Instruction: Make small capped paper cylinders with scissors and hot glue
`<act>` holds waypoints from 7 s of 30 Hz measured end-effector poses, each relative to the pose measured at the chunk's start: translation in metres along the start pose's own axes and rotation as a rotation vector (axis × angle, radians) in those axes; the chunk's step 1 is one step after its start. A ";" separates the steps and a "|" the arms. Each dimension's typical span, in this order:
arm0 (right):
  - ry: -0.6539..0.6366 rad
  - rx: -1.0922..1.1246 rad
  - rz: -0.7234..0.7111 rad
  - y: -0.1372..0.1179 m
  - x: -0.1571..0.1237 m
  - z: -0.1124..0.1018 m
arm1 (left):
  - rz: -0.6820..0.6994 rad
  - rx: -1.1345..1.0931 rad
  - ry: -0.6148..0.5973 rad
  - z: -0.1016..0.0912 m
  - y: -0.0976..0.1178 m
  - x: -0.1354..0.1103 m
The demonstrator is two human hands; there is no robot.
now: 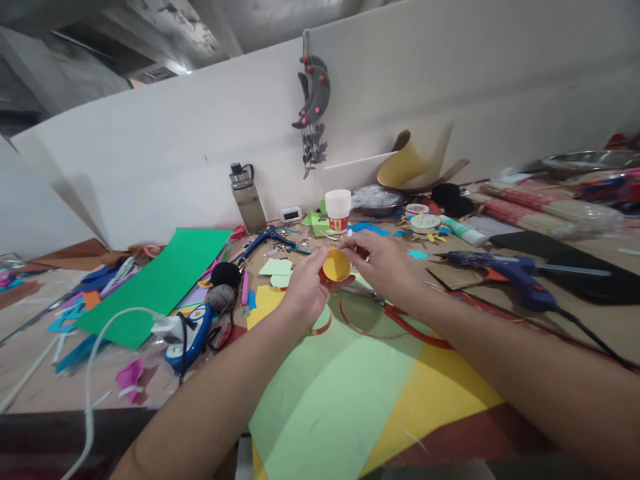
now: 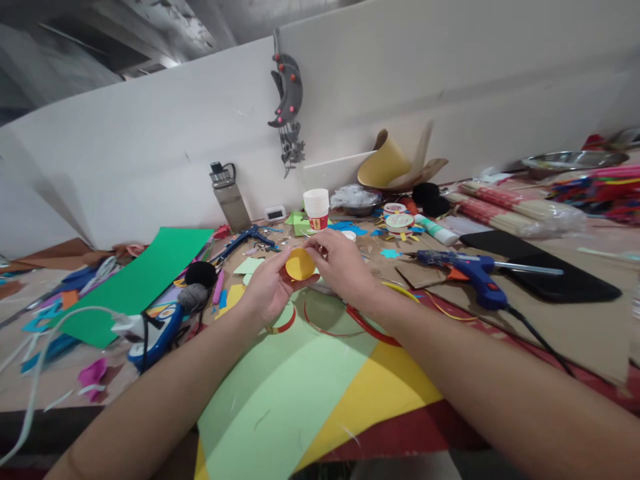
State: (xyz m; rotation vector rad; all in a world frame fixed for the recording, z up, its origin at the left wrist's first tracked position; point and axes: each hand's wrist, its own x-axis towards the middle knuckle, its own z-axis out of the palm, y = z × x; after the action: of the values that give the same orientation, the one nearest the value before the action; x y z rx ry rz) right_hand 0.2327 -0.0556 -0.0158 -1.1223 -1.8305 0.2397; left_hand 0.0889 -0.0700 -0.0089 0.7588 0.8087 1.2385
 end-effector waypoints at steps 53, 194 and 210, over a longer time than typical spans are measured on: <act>0.037 0.032 -0.055 0.001 -0.002 0.005 | 0.123 0.088 -0.056 -0.008 -0.007 0.001; 0.056 0.322 0.106 0.004 0.000 0.008 | 0.121 -0.039 -0.114 -0.005 0.002 0.001; 0.017 0.301 0.116 0.003 0.000 0.006 | 0.153 0.002 -0.076 -0.011 0.004 0.007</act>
State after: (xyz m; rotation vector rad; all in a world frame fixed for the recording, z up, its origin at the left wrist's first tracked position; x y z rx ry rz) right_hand 0.2293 -0.0524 -0.0208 -1.0136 -1.6503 0.5529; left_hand 0.0790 -0.0619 -0.0122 0.8767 0.7000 1.3372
